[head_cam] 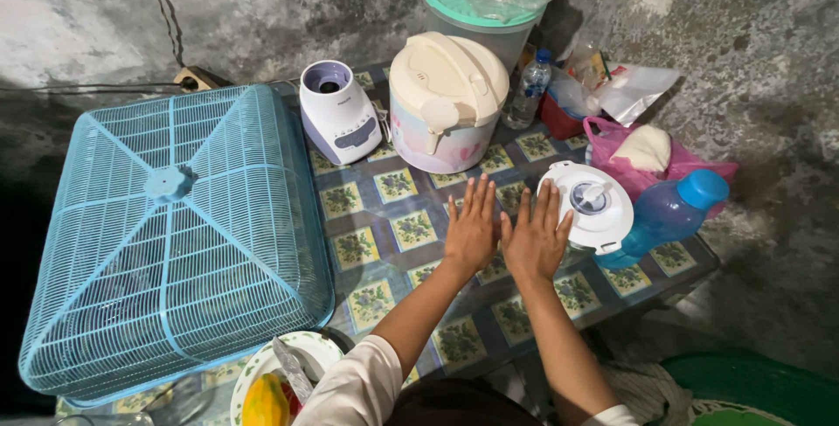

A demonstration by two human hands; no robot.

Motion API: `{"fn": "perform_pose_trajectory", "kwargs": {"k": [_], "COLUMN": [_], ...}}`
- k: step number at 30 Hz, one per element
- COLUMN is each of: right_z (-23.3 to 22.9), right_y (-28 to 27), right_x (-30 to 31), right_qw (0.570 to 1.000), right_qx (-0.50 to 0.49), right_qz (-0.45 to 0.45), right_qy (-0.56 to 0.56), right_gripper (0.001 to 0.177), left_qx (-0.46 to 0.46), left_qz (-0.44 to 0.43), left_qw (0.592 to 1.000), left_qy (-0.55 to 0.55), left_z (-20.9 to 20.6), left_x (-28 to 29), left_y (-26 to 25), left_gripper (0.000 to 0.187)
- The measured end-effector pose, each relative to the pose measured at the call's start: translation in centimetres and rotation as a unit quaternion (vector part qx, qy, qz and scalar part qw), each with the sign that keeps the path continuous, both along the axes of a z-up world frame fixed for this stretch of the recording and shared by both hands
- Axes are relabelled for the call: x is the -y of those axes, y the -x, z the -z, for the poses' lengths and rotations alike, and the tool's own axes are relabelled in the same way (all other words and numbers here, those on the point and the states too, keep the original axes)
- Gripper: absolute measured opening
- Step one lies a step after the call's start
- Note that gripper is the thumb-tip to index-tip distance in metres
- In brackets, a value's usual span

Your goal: The person unwinds the blender's power cord, plugs it into a wall socket, and attaches the blender jar to the motor base, then removes the jar lid. They then hold a mango on a plate and cut it into pieces with a knife, turning the fruit as they slice.

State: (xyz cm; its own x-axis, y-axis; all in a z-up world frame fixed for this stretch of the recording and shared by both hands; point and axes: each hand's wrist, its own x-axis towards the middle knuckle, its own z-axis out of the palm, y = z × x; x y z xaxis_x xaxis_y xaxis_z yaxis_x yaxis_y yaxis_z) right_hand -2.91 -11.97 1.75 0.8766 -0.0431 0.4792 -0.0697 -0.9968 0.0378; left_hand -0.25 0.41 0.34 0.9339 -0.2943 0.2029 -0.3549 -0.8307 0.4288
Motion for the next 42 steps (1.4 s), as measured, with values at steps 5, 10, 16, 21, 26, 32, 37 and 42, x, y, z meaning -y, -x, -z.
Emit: {"fn": "perform_pose_trajectory", "kwargs": {"k": [5, 10, 16, 21, 26, 32, 37, 42], "right_z": [-0.7, -1.1, -1.5, -2.3, -2.4, 0.2, 5.1, 8.4], "right_y": [-0.1, -0.8, -2.4, -5.1, -9.7, -18.5, -27.5, -34.5], "right_x": [-0.5, -1.9, -4.7, -8.1, -12.8, -18.6, -23.6, -27.6], "right_qw": [0.999, 0.998, 0.985, 0.964, 0.914, 0.885, 0.829, 0.821], "right_qx": [0.006, 0.025, 0.062, 0.069, 0.05, -0.006, -0.122, -0.132], "right_qz": [-0.001, -0.025, -0.134, -0.229, -0.318, -0.319, -0.263, -0.205], "right_qy": [-0.039, -0.054, -0.091, -0.117, -0.247, -0.339, -0.477, -0.516], "right_gripper": [0.066, 0.066, 0.058, 0.043, 0.034, 0.038, 0.051, 0.071], "left_qx": [0.017, 0.041, 0.102, 0.115, 0.025, 0.076, 0.069, -0.042], "left_qz": [-0.001, -0.028, -0.079, -0.132, -0.216, -0.304, -0.365, -0.461], "left_qw": [0.999, 0.997, 0.988, 0.978, 0.957, 0.923, 0.893, 0.815], "left_qy": [0.041, 0.056, 0.086, 0.117, 0.194, 0.224, 0.256, 0.349], "left_z": [0.0, 0.0, -0.3, -0.7, 0.6, 5.4, 9.2, 11.0], "left_x": [-0.6, -1.7, -5.1, -8.6, -12.9, -18.5, -22.3, -25.6], "left_y": [0.0, -0.4, -1.1, -2.7, -6.0, -11.9, -17.8, -23.5], "left_gripper": [0.081, 0.076, 0.066, 0.052, 0.049, 0.067, 0.073, 0.08]}}
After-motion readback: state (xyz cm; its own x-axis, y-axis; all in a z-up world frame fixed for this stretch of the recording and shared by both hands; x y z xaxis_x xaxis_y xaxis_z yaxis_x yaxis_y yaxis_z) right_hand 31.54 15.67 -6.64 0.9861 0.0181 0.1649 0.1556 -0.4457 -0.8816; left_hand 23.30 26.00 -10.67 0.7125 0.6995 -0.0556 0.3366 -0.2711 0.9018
